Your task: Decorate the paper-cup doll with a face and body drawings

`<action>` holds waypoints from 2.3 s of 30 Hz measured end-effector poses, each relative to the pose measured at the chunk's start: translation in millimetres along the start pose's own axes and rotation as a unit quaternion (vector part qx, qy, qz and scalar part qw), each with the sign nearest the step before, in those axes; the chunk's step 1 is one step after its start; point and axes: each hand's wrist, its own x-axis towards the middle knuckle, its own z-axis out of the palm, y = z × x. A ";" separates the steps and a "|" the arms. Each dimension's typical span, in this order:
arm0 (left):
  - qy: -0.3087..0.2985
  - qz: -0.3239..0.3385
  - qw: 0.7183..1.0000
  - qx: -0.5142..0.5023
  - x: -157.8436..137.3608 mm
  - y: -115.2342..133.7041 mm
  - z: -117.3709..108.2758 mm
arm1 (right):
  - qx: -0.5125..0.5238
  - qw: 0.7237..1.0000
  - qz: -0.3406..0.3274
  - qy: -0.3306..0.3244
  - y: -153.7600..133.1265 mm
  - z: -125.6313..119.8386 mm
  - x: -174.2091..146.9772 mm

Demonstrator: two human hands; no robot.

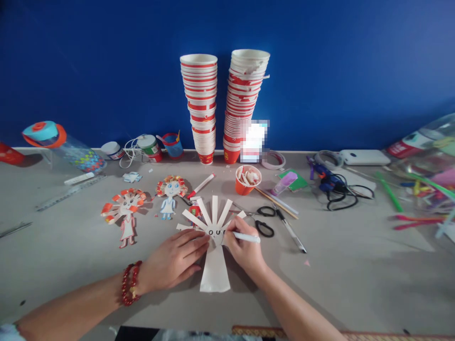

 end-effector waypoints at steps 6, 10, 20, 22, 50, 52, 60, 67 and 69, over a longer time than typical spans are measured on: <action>-0.010 0.002 1.000 0.001 -0.4 -0.5 0.2 | -0.016 1.000 -0.005 -0.007 1.1 0.9 0.0; -0.012 0.001 1.000 0.002 0.3 -0.3 -0.7 | -0.028 1.000 -0.001 -0.012 0.4 1.4 0.8; -0.006 0.000 1.000 -0.002 0.2 0.4 -1.1 | 0.029 0.999 0.019 0.002 0.1 -0.1 -1.5; -0.003 0.000 1.000 -0.003 0.2 0.0 -0.3 | 0.035 0.999 0.025 0.003 1.1 -0.2 -2.0; -0.014 -0.004 1.000 -0.008 -0.5 1.8 -4.1 | 0.015 0.999 0.035 -0.018 -13.5 -2.4 7.9; -0.013 -0.006 1.000 -0.006 -1.0 2.0 -2.7 | 0.029 0.999 0.043 -0.009 -12.3 -2.6 6.1; -0.011 -0.007 1.000 -0.006 -1.2 2.1 -0.1 | 0.033 0.999 0.030 -0.017 -3.4 -0.8 0.9; -0.007 -0.003 1.000 -0.005 -0.9 1.7 -1.0 | 0.018 0.999 0.022 -0.029 -0.2 -0.2 0.6; -0.009 -0.004 1.000 -0.006 -0.9 1.8 -1.2 | 0.013 0.999 0.021 -0.030 -0.5 -0.4 0.7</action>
